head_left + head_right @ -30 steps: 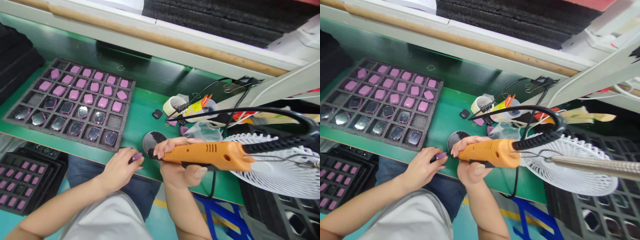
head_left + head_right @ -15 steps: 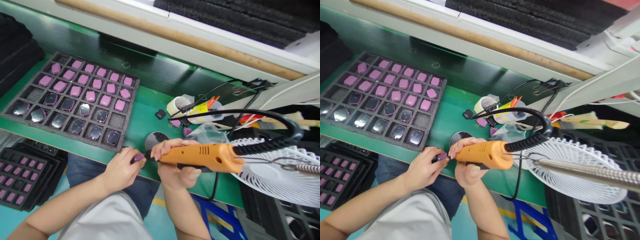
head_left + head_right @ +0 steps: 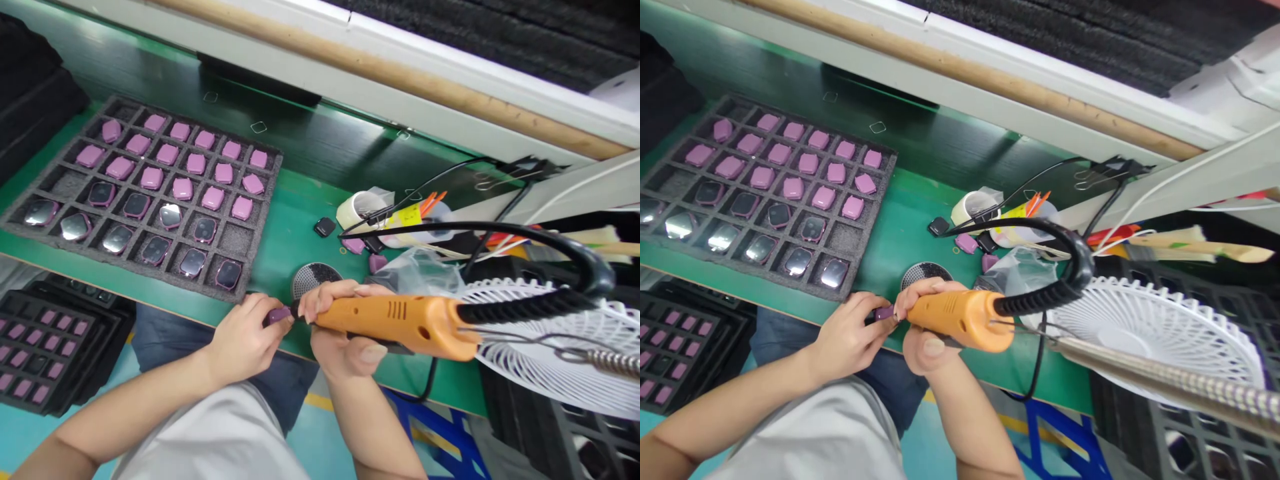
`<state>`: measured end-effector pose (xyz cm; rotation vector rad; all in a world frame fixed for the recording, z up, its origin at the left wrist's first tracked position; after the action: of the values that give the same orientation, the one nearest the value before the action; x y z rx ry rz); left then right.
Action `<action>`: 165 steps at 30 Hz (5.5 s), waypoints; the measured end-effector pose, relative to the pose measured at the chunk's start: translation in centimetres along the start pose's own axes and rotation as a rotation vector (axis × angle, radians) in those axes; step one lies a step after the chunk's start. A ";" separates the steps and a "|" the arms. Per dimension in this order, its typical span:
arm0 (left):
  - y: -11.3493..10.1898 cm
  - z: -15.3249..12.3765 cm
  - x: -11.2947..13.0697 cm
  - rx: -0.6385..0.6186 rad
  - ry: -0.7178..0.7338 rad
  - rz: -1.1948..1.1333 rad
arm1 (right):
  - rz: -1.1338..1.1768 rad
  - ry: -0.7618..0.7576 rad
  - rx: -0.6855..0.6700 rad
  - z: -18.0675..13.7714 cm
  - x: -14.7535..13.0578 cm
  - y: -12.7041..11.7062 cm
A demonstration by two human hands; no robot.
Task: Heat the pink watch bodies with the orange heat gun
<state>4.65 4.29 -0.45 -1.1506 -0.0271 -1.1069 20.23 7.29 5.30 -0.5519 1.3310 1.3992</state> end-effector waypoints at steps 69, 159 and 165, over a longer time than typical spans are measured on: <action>-0.8 1.0 0.1 -0.054 0.088 -0.007 | -0.048 -0.095 0.098 0.6 -2.8 -1.1; -0.5 0.8 0.2 -0.035 0.118 0.021 | -0.026 -0.081 0.058 0.0 -2.4 -0.8; -0.4 0.7 0.1 -0.038 0.114 0.029 | -0.048 -0.047 0.034 -0.2 -2.1 -0.6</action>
<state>4.79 4.76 0.19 -1.1163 0.0997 -1.1498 21.38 6.25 6.82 -0.5223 1.2932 1.3403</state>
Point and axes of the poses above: each hand's wrist, its own z-axis towards the middle knuckle, its own y-axis out of the palm, x = y × z, the point moved 5 cm from there along z, towards the middle knuckle, and after that the axes turned 5 degrees about x, right-handed, at the moved point
